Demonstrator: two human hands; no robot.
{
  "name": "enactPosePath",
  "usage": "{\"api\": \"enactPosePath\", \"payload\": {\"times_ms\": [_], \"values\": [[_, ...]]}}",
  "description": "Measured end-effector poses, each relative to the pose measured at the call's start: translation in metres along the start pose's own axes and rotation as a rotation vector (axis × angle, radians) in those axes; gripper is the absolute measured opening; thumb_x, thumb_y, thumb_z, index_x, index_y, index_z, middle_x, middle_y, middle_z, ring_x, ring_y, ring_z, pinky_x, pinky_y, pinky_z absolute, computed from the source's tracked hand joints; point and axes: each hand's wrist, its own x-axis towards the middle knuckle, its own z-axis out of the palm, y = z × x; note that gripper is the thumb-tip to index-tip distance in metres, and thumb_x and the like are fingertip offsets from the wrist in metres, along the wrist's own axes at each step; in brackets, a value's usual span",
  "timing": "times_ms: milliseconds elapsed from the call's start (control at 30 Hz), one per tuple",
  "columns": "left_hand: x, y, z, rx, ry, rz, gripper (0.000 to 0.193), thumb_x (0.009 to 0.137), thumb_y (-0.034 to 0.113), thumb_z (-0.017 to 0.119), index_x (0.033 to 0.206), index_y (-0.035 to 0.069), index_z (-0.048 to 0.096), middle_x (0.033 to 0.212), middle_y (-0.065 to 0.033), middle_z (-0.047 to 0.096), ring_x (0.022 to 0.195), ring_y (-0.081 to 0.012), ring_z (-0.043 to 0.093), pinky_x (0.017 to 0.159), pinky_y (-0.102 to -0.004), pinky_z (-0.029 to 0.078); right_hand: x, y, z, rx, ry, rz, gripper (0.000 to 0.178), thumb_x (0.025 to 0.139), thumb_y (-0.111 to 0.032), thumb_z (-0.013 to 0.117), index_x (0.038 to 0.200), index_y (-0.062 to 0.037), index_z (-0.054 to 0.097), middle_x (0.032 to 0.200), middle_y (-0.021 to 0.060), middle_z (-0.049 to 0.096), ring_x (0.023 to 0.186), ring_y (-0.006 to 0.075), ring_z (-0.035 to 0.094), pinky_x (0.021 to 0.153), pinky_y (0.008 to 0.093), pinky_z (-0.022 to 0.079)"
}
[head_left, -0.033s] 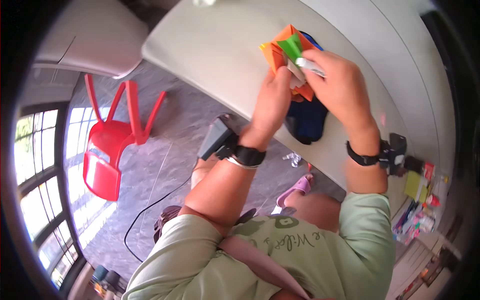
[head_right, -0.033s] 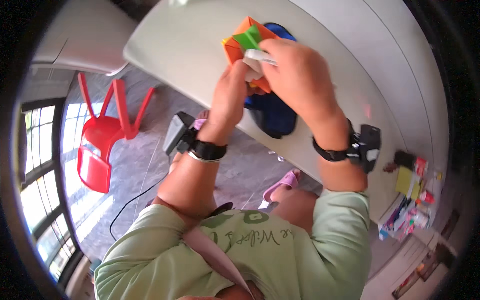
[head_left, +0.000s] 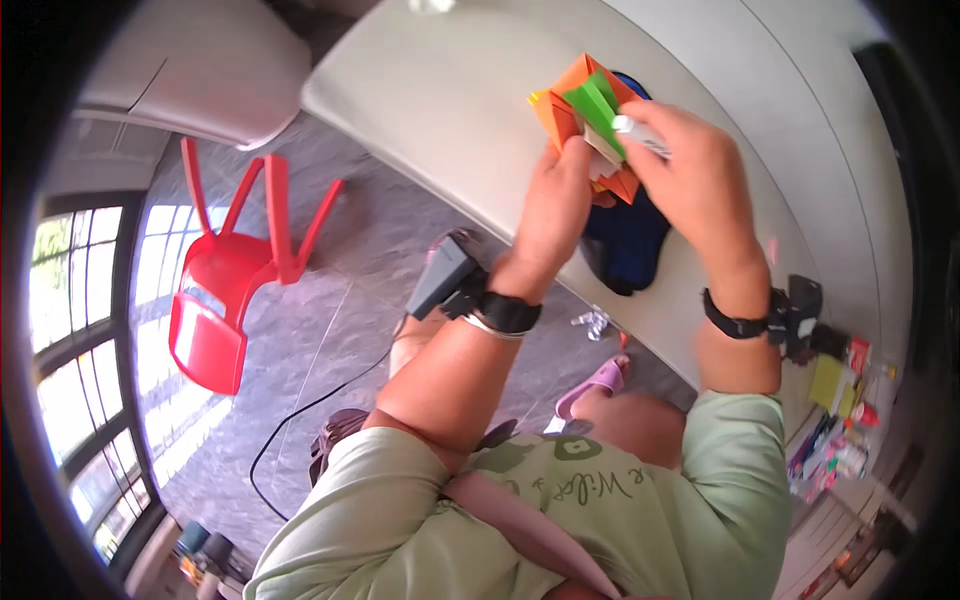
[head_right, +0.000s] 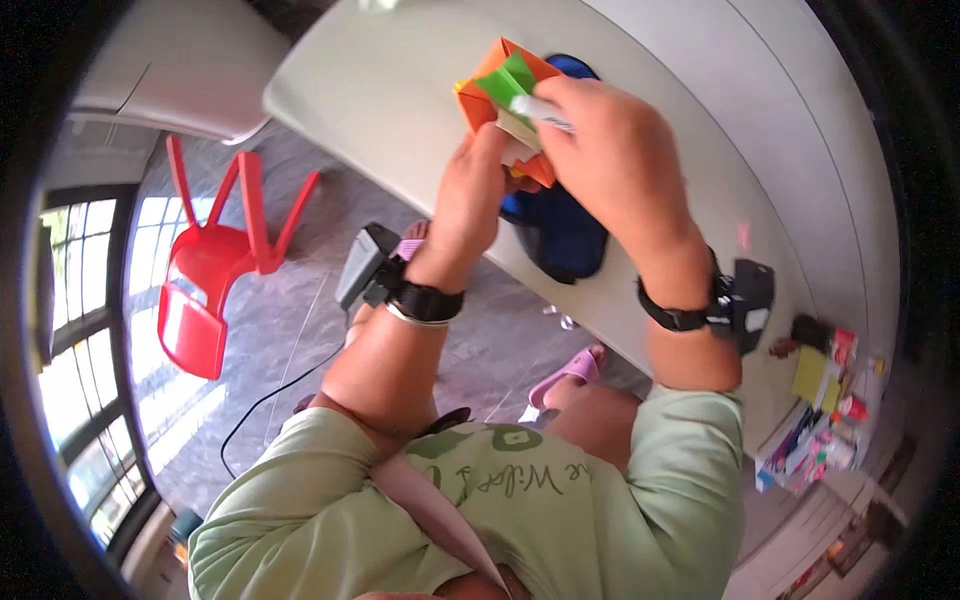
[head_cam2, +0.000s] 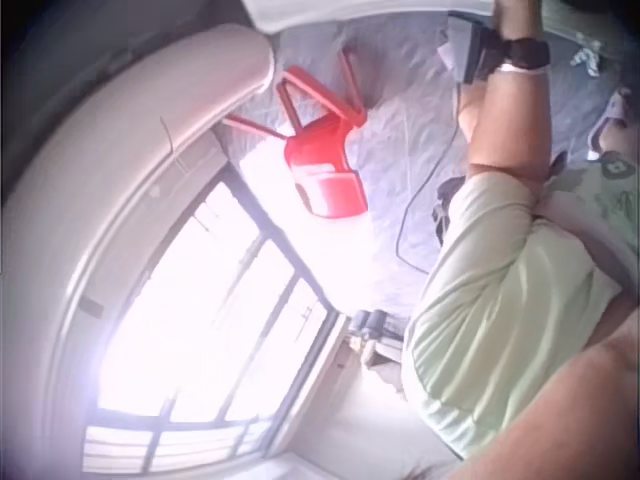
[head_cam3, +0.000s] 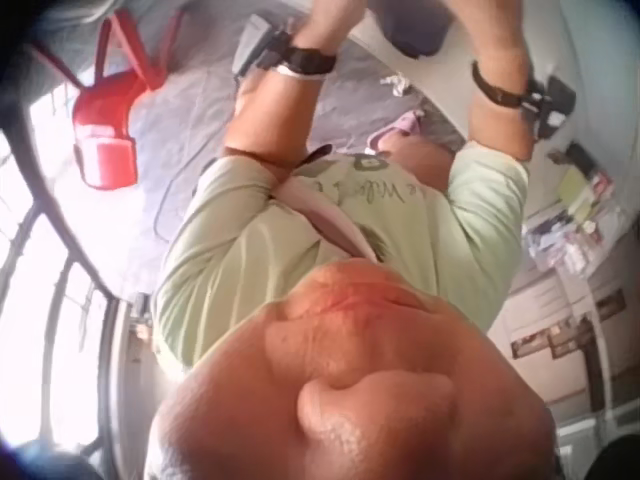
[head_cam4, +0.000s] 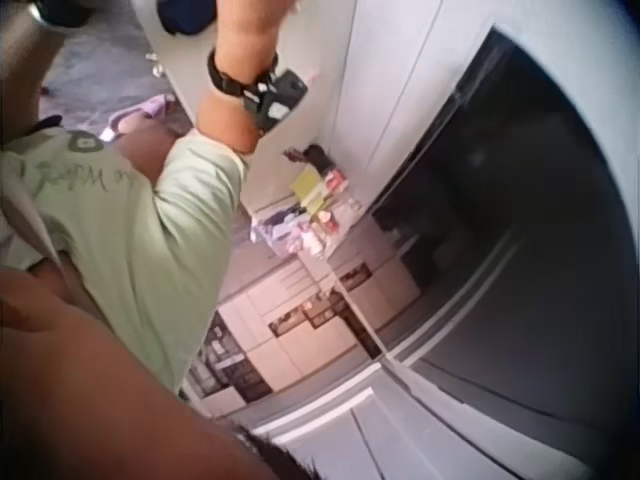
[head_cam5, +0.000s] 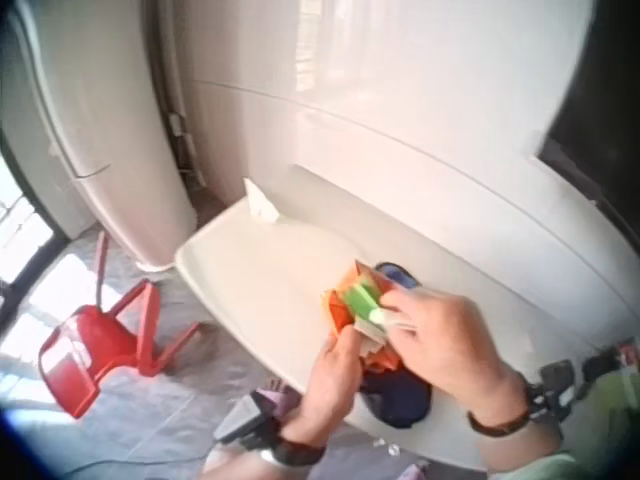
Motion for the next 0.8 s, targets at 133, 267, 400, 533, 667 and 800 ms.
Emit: {"api": "enactPosePath", "payload": {"times_ms": [133, 267, 400, 533, 667, 800], "values": [[-0.005, 0.029, -0.026, -0.107, 0.091, 0.065, 0.038, 0.090, 0.026, 0.036, 0.108, -0.002, 0.054, 0.100, -0.0105, 0.061, 0.082, -0.0173, 0.059, 0.067, -0.0287, 0.049, 0.033, -0.032, -0.003, 0.057, 0.128, -0.014, 0.017, 0.080, -0.015, 0.063, 0.094, -0.0040, 0.062, 0.079, 0.0146, 0.063, 0.068, 0.0305, 0.061, 0.059, 0.0321, 0.048], [-0.013, 0.052, -0.058, -0.153, 0.242, 0.127, 0.036, 0.090, 0.026, 0.037, 0.106, -0.001, 0.054, 0.101, -0.0107, 0.060, 0.081, -0.0181, 0.059, 0.067, -0.0304, 0.048, 0.086, -0.041, 0.035, 0.119, 0.180, -0.051, 0.021, 0.080, -0.020, 0.063, 0.094, -0.0039, 0.062, 0.081, 0.0159, 0.063, 0.071, 0.0311, 0.062, 0.063, 0.0345, 0.049], [-0.017, 0.068, -0.081, -0.279, 0.304, 0.212, 0.032, 0.090, 0.025, 0.040, 0.106, -0.001, 0.052, 0.101, -0.0105, 0.059, 0.083, -0.0185, 0.057, 0.068, -0.0316, 0.047, 0.153, -0.023, 0.093, -0.012, 0.154, -0.015, 0.037, 0.080, -0.032, 0.064, 0.104, -0.0042, 0.061, 0.089, 0.0142, 0.066, 0.080, 0.0293, 0.062, 0.072, 0.0339, 0.048], [-0.013, 0.074, -0.099, -0.297, 0.315, 0.221, 0.031, 0.090, 0.023, 0.039, 0.107, 0.000, 0.051, 0.102, -0.0101, 0.058, 0.084, -0.0183, 0.056, 0.068, -0.0329, 0.047, 0.191, -0.009, 0.140, -0.104, 0.062, 0.142, 0.040, 0.076, -0.035, 0.064, 0.103, -0.0052, 0.063, 0.095, 0.0147, 0.065, 0.087, 0.0312, 0.062, 0.076, 0.0393, 0.049], [-0.015, 0.081, -0.107, -0.295, 0.350, 0.225, 0.032, 0.090, 0.023, 0.038, 0.108, 0.000, 0.051, 0.101, -0.0097, 0.058, 0.083, -0.0180, 0.056, 0.068, -0.0325, 0.047, 0.198, -0.014, 0.172, -0.159, -0.017, 0.190, 0.036, 0.077, -0.033, 0.061, 0.101, -0.0069, 0.064, 0.092, 0.0150, 0.065, 0.086, 0.0318, 0.062, 0.076, 0.0406, 0.050], [-0.015, 0.082, -0.111, -0.316, 0.321, 0.194, 0.032, 0.090, 0.023, 0.038, 0.108, 0.000, 0.050, 0.101, -0.0094, 0.058, 0.083, -0.0176, 0.056, 0.068, -0.0319, 0.047, 0.190, -0.015, 0.180, -0.172, -0.043, 0.210, 0.027, 0.077, -0.027, 0.058, 0.094, -0.0079, 0.065, 0.088, 0.0161, 0.065, 0.085, 0.0334, 0.062, 0.074, 0.0427, 0.049]]}}
